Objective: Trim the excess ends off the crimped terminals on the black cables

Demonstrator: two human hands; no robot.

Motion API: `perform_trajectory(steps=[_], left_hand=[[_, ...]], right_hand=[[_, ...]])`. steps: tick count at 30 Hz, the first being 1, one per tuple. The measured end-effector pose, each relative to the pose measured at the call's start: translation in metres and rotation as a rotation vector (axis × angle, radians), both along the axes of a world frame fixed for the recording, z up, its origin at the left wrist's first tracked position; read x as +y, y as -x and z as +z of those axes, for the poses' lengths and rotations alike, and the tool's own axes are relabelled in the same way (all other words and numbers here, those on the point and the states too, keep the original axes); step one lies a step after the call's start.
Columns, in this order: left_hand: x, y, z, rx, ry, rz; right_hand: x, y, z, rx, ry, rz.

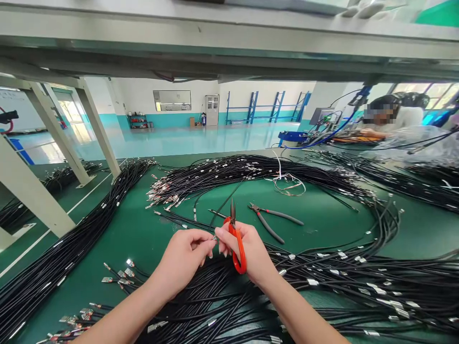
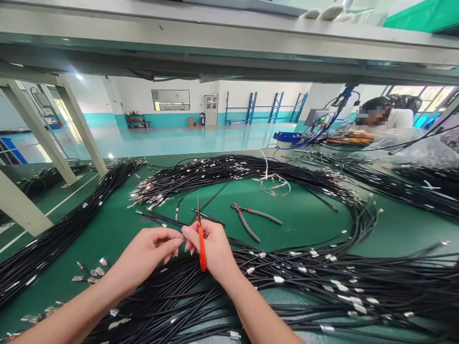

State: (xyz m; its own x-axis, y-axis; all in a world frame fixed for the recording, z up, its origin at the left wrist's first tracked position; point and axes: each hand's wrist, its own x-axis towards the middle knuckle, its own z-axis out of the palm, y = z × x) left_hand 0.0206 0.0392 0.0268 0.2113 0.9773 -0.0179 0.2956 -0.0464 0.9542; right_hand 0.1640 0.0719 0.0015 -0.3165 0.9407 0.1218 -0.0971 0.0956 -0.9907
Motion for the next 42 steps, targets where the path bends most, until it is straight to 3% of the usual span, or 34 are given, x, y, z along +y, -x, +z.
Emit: perform_trajectory(steps=[6,11,26,42], left_hand=[[-0.003,0.006,-0.014,-0.16,0.136,-0.008],[-0.004,0.012,-0.019,-0.244,0.166,-0.057],[0.0,0.014,-0.02,-0.27,0.236,0.065],[0.0,0.012,-0.024,-0.322,0.179,0.147]], right_hand=[[0.003,-0.001,-0.004,-0.068,0.032,0.052],[0.001,0.002,-0.007,-0.075,0.053,0.052],[0.0,0.005,-0.01,-0.096,0.002,0.047],[-0.001,0.007,-0.013,-0.208,-0.059,0.023]])
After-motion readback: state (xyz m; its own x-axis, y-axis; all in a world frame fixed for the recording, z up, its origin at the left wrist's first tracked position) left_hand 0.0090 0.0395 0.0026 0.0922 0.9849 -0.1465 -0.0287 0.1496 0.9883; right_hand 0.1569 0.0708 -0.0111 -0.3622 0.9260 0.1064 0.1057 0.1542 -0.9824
